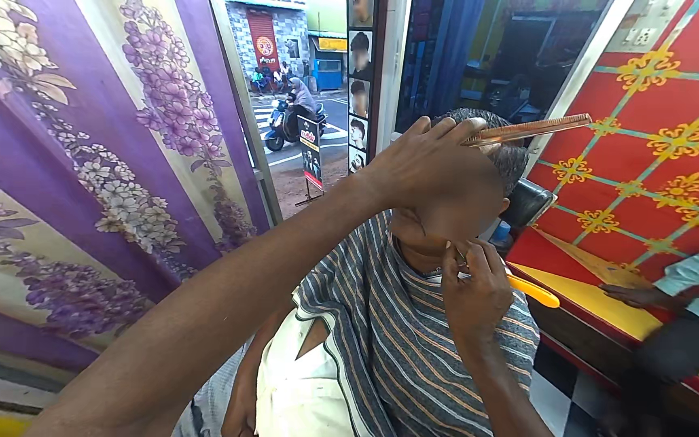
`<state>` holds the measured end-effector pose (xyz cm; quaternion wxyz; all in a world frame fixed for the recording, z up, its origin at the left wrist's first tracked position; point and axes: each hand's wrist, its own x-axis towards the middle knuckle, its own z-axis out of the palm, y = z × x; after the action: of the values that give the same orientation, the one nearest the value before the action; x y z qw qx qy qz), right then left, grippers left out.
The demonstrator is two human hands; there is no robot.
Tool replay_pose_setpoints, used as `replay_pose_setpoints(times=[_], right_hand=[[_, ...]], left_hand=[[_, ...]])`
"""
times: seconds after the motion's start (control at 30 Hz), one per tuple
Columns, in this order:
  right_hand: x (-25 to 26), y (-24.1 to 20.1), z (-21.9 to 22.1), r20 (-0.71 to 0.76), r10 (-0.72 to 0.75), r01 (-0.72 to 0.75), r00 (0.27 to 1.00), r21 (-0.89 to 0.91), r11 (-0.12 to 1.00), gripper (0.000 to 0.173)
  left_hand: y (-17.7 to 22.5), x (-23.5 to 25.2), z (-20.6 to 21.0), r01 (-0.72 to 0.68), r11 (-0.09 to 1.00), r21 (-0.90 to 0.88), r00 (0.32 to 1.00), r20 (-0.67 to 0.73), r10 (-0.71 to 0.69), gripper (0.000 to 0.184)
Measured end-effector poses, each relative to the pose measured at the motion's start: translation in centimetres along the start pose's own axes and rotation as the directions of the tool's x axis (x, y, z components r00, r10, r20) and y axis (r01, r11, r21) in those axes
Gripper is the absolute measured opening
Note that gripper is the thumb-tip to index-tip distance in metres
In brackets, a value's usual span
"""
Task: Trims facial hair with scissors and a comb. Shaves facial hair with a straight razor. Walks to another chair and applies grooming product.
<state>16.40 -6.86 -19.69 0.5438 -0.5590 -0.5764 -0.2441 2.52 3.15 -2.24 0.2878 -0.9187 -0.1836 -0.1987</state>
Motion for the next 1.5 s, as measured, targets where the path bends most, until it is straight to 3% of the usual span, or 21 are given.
replay_pose_setpoints(times=[0.3, 0.43, 0.53, 0.63, 0.8, 0.9, 1.0, 1.1, 1.27, 1.5], right_hand=[[0.2, -0.5, 0.1, 0.092, 0.036, -0.039, 0.995, 0.032, 0.999, 0.016], [1.0, 0.9, -1.6, 0.063, 0.056, -0.068, 0.996, 0.216, 0.974, 0.018], [1.6, 2.8, -5.8, -0.005, 0.050, -0.047, 0.999, 0.265, 0.963, 0.022], [-0.2, 5.5, -9.8, -0.043, -0.021, 0.025, 0.999, 0.087, 0.996, 0.023], [-6.3, 10.1, -12.5, 0.069, -0.049, 0.059, 0.996, -0.147, 0.987, 0.022], [-8.4, 10.0, -12.9, 0.247, -0.071, 0.098, 0.966, -0.098, 0.990, 0.024], [-7.4, 7.8, -12.0, 0.246, -0.091, 0.064, 0.965, 0.115, 0.991, 0.022], [-4.8, 4.4, -10.3, 0.188, -0.053, 0.012, 0.981, 0.212, 0.977, 0.021], [-2.3, 0.6, -6.4, 0.158, -0.046, 0.024, 0.986, 0.138, 0.990, 0.023], [-1.6, -0.3, -2.7, 0.166, -0.041, 0.030, 0.985, 0.065, 0.997, 0.023]], left_hand=[[0.0, 0.0, 0.0, 0.010, 1.000, 0.014, 1.000, 0.025, -0.010, 0.098], [-0.5, -1.2, 0.1, 0.077, 0.982, -0.171, 0.988, -0.121, -0.099, 0.089], [-1.4, -3.5, -1.5, 0.205, 0.901, -0.381, 0.902, -0.284, -0.325, 0.070], [-2.5, -7.3, -2.2, 0.321, 0.818, -0.476, 0.773, -0.367, -0.517, 0.061], [-3.2, -12.1, -1.1, 0.440, 0.763, -0.473, 0.691, -0.364, -0.625, 0.060], [-2.8, -12.5, -0.6, 0.448, 0.769, -0.456, 0.728, -0.314, -0.610, 0.069], [-1.9, -10.9, -0.9, 0.422, 0.826, -0.374, 0.794, -0.287, -0.536, 0.082], [-0.4, -8.2, -1.3, 0.392, 0.883, -0.258, 0.870, -0.207, -0.447, 0.096], [1.5, -4.1, -0.4, 0.300, 0.950, -0.084, 0.947, -0.094, -0.308, 0.113], [1.4, -2.5, 0.5, 0.278, 0.961, 0.012, 0.960, 0.022, -0.278, 0.121]])
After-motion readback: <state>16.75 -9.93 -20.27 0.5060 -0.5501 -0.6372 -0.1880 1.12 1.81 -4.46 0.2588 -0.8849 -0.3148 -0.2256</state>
